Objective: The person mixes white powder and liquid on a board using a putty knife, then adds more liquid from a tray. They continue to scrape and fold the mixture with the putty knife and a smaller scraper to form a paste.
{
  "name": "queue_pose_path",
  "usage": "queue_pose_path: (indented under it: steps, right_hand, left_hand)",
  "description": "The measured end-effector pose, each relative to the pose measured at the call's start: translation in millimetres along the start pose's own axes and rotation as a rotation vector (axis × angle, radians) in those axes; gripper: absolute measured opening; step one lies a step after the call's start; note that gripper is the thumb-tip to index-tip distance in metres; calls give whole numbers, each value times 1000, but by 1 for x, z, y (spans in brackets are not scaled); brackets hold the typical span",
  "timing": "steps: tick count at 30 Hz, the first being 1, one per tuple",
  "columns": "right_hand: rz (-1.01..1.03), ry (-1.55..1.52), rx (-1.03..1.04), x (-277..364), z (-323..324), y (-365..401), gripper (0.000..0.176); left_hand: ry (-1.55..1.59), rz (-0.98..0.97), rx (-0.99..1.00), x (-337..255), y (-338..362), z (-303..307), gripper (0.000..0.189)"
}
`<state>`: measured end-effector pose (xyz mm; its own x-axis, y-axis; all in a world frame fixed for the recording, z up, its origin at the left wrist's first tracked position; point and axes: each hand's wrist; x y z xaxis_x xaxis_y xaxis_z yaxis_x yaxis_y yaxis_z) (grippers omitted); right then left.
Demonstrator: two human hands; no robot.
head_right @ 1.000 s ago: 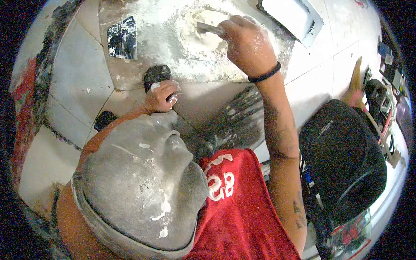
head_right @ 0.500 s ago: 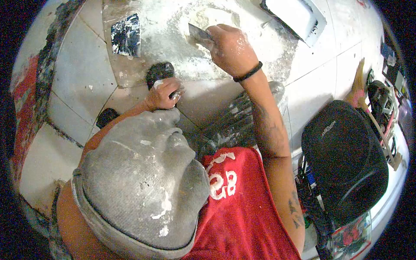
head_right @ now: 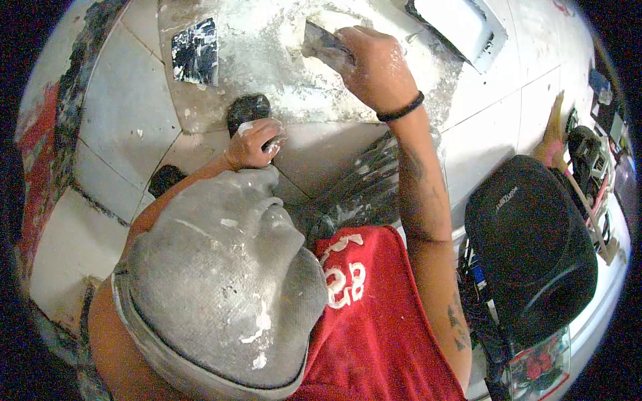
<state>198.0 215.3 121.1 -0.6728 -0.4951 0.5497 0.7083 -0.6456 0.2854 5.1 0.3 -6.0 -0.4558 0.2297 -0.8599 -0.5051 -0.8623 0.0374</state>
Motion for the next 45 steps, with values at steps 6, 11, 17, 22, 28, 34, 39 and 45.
queue_pose_path:
  steps: [6, 11, 17, 22, 28, 34, 39, 45]
  right_hand:
    - [55, -19, 27, 3, -1, 6, 25]
    - [52, 3, 75, -7, -26, -2, 25]
    - [36, 50, 23, -18, -23, -12, 29]
    - [40, 29, 39, -7, 0, -3, 29]
    - [66, -33, 98, -10, -16, -4, 23]
    - [89, 124, 34, -34, -26, -17, 28]
    - [224, 44, -64, -27, -1, -7, 28]
    - [170, -29, 31, -16, -18, -5, 18]
  left_hand:
    - [6, 15, 7, -3, 0, 2, 28]
    - [29, -12, 15, -2, -1, 3, 27]
    - [24, -22, -10, 0, -3, 0, 26]
    - [16, 1, -26, -1, 0, -1, 26]
    - [34, -5, 23, 0, 0, 1, 27]
    - [50, 44, -35, -7, -2, 2, 26]
    - [36, 59, -24, -5, 0, 2, 28]
    - [40, 20, -14, -1, -1, 0, 28]
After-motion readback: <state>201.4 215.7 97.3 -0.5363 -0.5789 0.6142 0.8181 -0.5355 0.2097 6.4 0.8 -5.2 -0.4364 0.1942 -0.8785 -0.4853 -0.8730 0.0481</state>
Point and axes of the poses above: each hand's wrist, its own y-axis away from the middle knuckle, its own z-axis out of the back of the hand, x = y × z, and after that the axes turned 12 degrees about x, right-handed
